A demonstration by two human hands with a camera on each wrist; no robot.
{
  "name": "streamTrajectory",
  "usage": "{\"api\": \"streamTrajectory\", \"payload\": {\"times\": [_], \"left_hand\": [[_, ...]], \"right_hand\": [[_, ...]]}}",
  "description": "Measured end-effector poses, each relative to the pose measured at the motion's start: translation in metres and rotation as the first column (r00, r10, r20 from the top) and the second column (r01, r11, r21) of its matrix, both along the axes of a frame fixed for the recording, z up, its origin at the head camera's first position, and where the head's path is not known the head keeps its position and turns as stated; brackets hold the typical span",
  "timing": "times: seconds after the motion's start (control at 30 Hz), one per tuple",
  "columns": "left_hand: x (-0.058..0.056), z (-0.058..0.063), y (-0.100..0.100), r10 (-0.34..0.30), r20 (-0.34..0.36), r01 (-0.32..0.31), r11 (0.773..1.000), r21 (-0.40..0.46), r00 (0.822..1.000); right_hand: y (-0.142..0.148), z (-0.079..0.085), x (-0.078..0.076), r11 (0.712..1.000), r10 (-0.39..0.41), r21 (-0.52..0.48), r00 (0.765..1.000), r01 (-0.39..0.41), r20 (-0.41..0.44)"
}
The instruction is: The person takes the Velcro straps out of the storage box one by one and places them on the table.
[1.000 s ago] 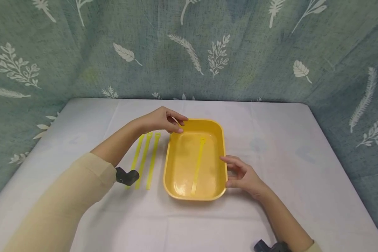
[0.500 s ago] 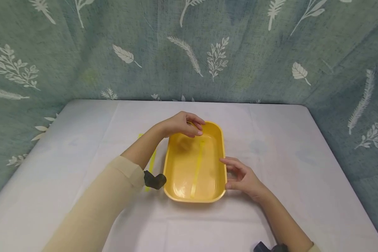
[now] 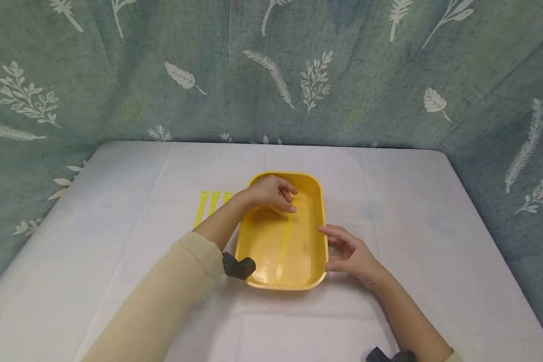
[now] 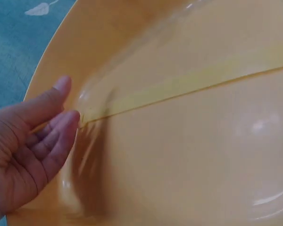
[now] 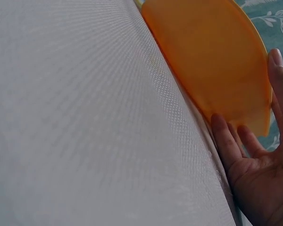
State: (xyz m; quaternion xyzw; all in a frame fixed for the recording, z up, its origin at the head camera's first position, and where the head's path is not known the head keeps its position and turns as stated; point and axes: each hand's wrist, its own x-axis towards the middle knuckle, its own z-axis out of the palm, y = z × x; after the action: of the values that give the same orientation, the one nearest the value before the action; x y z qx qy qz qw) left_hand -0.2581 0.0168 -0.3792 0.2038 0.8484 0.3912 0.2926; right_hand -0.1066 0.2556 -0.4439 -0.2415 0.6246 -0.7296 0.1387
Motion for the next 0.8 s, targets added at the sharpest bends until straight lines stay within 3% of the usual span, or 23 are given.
{"api": "streamTrajectory", "payload": {"times": [0.13, 0.23, 0.8], "left_hand": [[0.003, -0.005, 0.004, -0.039, -0.102, 0.028, 0.994, -0.106, 0.994], [0.006, -0.011, 0.007, -0.049, -0.136, 0.03, 0.99, -0.14, 0.989], [0.015, -0.022, 0.019, 0.005, -0.168, -0.029, 0.99, -0.141, 0.986]], "right_hand": [[0.001, 0.001, -0.001, 1.0, -0.003, 0.001, 1.0, 0.003, -0.006], [0.001, 0.001, 0.0, 1.0, -0.006, 0.008, 1.0, 0.006, 0.002], [0.001, -0.001, -0.001, 1.0, -0.003, 0.017, 1.0, 0.003, 0.0]]}}
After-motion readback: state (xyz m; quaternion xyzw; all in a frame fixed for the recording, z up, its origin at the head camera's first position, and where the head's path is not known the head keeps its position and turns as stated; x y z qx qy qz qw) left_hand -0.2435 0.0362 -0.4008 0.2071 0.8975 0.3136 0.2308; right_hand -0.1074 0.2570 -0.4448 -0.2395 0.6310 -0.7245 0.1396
